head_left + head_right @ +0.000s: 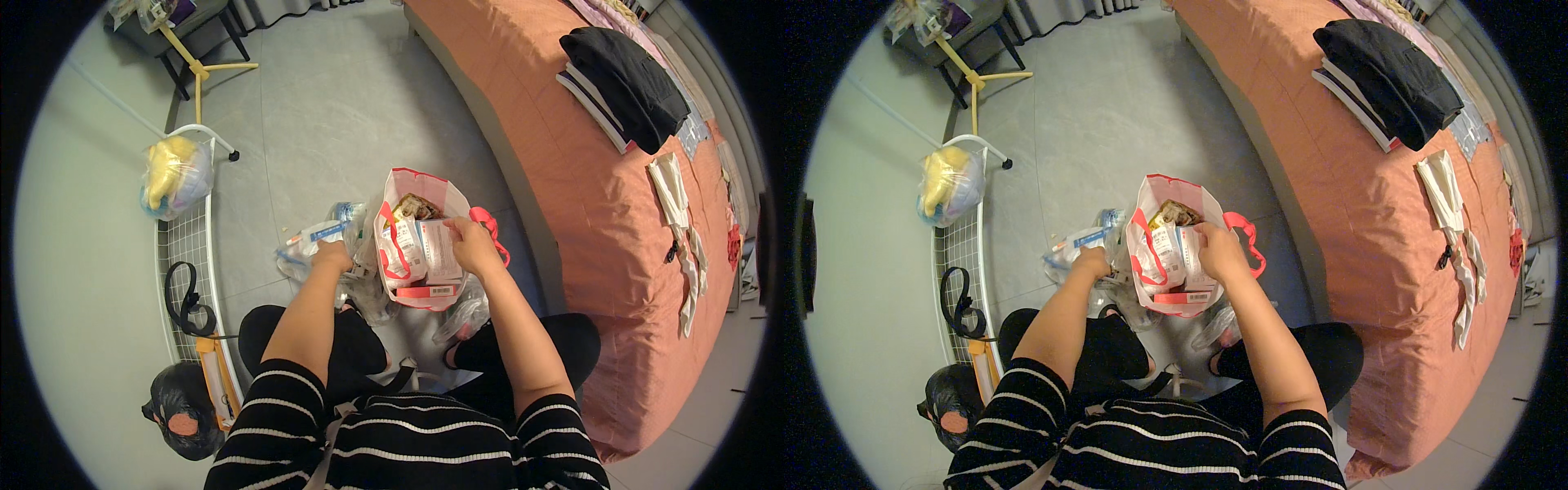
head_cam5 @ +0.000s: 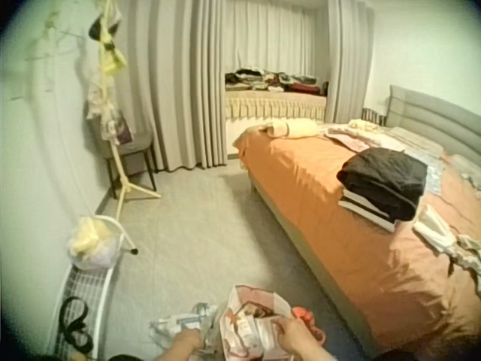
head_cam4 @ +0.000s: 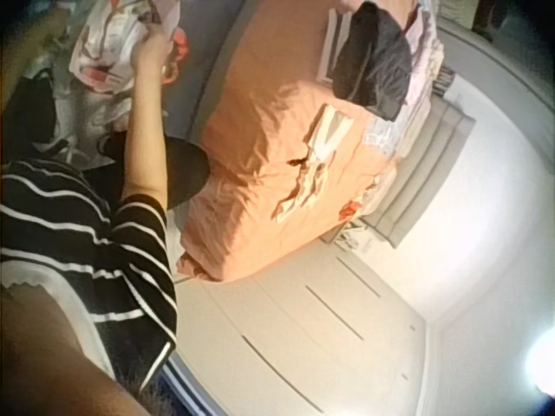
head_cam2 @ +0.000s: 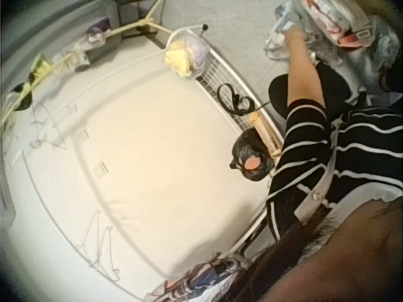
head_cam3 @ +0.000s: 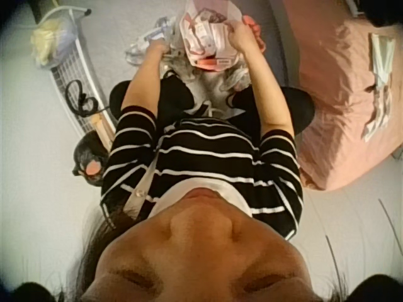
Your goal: The person unpacks a plastic shopping bag while sitting on the floor, removing various items including packaged food, boxes, and a black pouch. The person places the items on the floor beside them and then repacks some items back into the bag.
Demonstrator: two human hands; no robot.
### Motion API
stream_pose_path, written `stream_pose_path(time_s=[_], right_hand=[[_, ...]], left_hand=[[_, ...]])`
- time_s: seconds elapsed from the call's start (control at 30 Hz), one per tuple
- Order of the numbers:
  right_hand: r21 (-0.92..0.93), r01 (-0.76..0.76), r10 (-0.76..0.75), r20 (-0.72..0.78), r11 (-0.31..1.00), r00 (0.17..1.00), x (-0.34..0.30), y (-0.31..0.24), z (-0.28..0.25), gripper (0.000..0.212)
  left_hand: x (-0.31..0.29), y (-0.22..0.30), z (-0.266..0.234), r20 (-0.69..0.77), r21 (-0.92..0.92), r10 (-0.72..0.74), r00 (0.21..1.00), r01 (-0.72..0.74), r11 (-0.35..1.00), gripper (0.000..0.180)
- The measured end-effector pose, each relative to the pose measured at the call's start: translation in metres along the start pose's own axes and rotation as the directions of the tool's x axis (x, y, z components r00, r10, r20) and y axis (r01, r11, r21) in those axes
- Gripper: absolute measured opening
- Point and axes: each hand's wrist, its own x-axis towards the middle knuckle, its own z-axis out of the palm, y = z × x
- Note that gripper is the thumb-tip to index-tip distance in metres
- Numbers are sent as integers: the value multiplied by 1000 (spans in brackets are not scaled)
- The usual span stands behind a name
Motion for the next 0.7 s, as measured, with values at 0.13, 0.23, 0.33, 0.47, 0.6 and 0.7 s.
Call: stream_pose_path(time_s=[0.13, 0.23, 0.33, 0.47, 0.6, 0.7], right_hand=[[-84, -35, 41, 72, 996, 997, -1, -5, -9, 32], [-384, 19, 85, 250, 923, 965, 6, 9, -1, 28], [-577, 135, 183, 459, 805, 870, 19, 5, 7, 29], [-578, 148, 264, 566, 803, 781, 44, -10, 42, 29], [-437, -221, 402, 379, 872, 833, 58, 38, 129, 28], [-336, -488, 529, 36, 805, 848, 29, 20, 165, 37]], left_hand=[[22, -4, -28, -20, -111, 138, 990, -139, 984, 54], [-20, 41, -64, -610, -611, 57, 790, -515, 602, 52], [-66, 73, -49, -600, 200, 642, 477, -688, 698, 49], [-121, 80, -61, 95, 597, 602, 793, -529, 603, 37], [-130, 70, -66, 95, 600, 473, 876, -429, 675, 25], [-123, 51, -66, -67, 421, 450, 891, -383, 822, 21]])
